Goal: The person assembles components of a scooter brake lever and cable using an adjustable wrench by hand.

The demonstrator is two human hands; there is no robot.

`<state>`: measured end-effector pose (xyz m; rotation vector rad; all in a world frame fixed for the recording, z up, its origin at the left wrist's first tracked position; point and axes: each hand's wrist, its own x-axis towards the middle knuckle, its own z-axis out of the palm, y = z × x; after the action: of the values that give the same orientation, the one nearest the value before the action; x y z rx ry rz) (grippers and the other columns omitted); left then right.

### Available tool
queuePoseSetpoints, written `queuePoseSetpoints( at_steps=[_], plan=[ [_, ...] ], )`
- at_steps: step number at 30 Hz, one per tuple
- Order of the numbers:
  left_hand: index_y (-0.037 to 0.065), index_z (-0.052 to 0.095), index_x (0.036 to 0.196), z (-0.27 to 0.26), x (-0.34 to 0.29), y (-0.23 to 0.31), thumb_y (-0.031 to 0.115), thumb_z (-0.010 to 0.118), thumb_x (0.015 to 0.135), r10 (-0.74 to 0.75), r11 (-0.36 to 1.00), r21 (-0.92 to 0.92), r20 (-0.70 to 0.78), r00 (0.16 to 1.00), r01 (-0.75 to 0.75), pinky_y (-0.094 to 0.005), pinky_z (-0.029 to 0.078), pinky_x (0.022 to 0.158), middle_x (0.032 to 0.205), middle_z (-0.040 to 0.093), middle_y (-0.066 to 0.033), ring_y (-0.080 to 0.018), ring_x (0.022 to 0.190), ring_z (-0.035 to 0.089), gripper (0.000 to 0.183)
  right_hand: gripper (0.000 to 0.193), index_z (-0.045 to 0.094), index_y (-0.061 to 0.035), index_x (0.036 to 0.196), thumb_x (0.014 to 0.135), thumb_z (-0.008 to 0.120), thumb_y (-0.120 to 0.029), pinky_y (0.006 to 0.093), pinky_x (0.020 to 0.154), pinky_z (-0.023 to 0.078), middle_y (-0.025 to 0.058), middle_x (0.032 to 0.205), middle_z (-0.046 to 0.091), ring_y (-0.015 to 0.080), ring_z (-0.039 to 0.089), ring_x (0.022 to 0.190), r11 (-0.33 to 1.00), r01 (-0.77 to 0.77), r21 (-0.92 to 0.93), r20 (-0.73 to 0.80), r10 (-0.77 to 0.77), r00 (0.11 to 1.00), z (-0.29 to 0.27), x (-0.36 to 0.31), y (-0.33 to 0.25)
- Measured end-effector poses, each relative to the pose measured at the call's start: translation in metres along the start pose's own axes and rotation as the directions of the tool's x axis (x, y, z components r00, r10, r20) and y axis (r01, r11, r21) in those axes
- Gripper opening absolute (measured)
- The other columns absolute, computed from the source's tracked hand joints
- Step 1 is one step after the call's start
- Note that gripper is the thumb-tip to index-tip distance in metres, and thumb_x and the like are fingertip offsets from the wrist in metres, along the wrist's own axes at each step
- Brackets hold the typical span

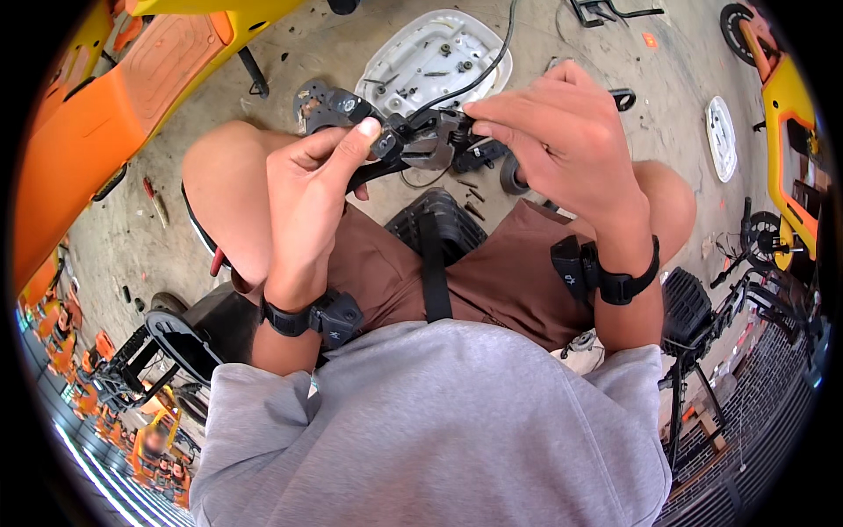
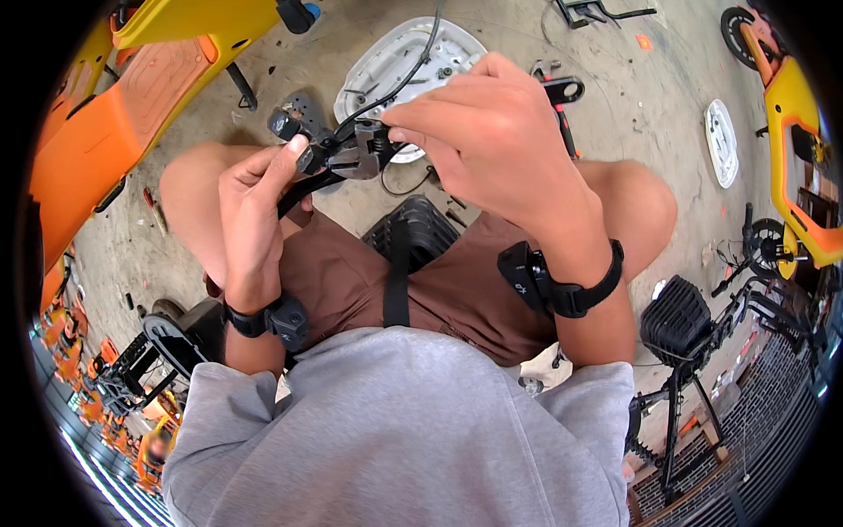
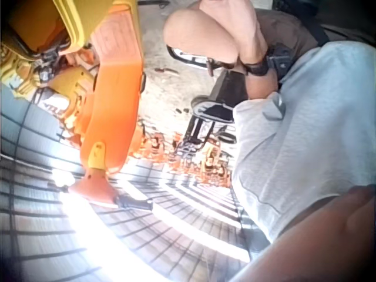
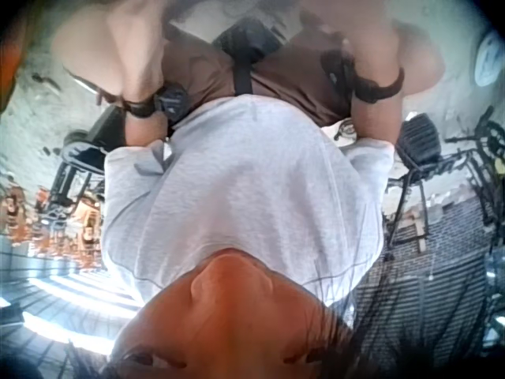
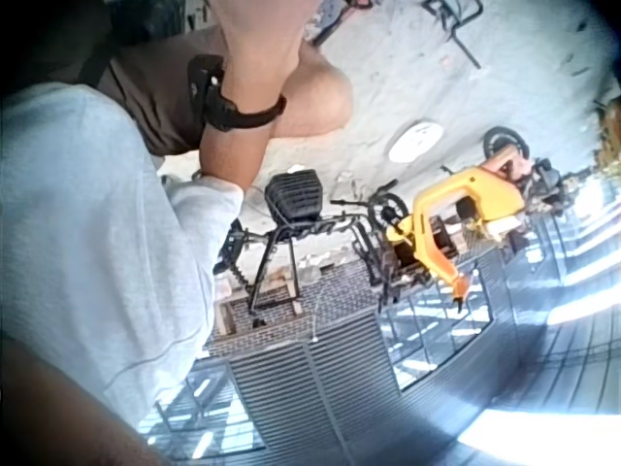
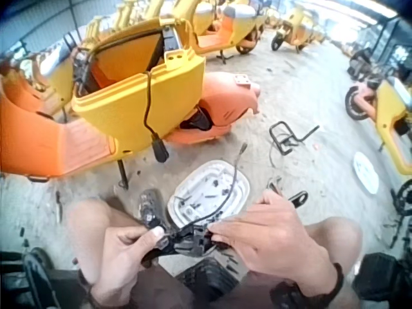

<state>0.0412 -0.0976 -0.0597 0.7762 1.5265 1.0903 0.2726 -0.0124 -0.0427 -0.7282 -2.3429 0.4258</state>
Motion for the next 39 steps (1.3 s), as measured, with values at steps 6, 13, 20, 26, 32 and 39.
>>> queuePoseSetpoints(
  at_steps=[6,13,20,26,32,39],
  plan=[
    [-0.004,0.071,0.086,-0.002,0.004,-0.005,0.02,0.069,0.091,-0.032,0.999,0.001,-0.004,0.999,0.032,-0.0229,0.043,0.049,0.075,0.069,-0.0115,-0.0117,0.053,0.056,0.024,0.014,0.075,-0.0097,0.089,0.076,0.074,-0.005,0.031,0.058,0.042,0.0017,0.069,0.069,0.0176,0.058,0.058,0.995,-0.058,0.083,0.012,0.058,0.998,0.008,-0.001,0.005],
    [-0.003,0.074,0.081,0.003,0.007,-0.006,0.025,0.075,0.086,-0.061,0.993,0.097,-0.035,0.998,0.064,-0.0207,0.039,0.046,0.066,0.063,-0.0034,-0.0065,0.05,0.049,0.029,0.012,0.076,-0.0086,0.085,0.074,0.075,-0.008,0.033,0.058,0.044,0.0032,0.072,0.07,0.0228,0.057,0.059,0.995,0.079,-0.059,0.109,-0.073,0.991,0.003,0.008,0.007],
    [-0.005,0.07,0.089,-0.005,0.013,-0.009,0.02,0.068,0.091,-0.087,0.996,0.013,-0.004,0.996,0.087,-0.0235,0.043,0.047,0.078,0.069,-0.0125,-0.0138,0.063,0.063,0.025,0.011,0.076,-0.0067,0.089,0.08,0.071,-0.012,0.0315,0.059,0.046,0.0072,0.076,0.071,0.0252,0.059,0.06,0.963,-0.267,0.024,0.166,0.26,0.951,0.011,0.004,0.0],
    [-0.004,0.07,0.093,0.0,0.01,-0.008,0.02,0.065,0.093,-0.03,0.995,-0.098,-0.086,0.996,0.021,-0.0266,0.045,0.05,0.083,0.069,-0.0122,-0.0161,0.069,0.065,0.024,0.014,0.073,-0.0003,0.097,0.086,0.068,-0.008,0.0248,0.059,0.048,0.0087,0.081,0.072,0.0102,0.062,0.064,0.751,-0.608,0.258,0.258,0.553,0.793,0.013,-0.002,-0.015],
    [-0.005,0.072,0.086,0.004,0.009,-0.004,0.019,0.069,0.091,0.028,0.952,-0.297,-0.171,0.985,-0.078,-0.0255,0.045,0.049,0.073,0.066,-0.008,-0.0104,0.058,0.054,0.025,0.019,0.066,0.0062,0.103,0.091,0.066,-0.008,0.027,0.059,0.052,0.0101,0.084,0.071,0.0114,0.063,0.065,0.193,-0.744,0.639,0.433,0.709,0.556,0.035,-0.012,-0.03],
    [-0.005,0.072,0.09,0.003,0.008,-0.006,0.02,0.067,0.093,0.15,0.929,-0.303,-0.22,0.964,-0.214,-0.0245,0.044,0.05,0.074,0.064,-0.0035,-0.0079,0.06,0.052,0.025,0.025,0.059,0.0087,0.113,0.096,0.06,-0.01,0.0251,0.063,0.055,0.0104,0.092,0.068,0.0113,0.063,0.068,-0.099,-0.677,0.73,0.582,0.609,0.538,0.055,-0.019,-0.041]
  ],
)
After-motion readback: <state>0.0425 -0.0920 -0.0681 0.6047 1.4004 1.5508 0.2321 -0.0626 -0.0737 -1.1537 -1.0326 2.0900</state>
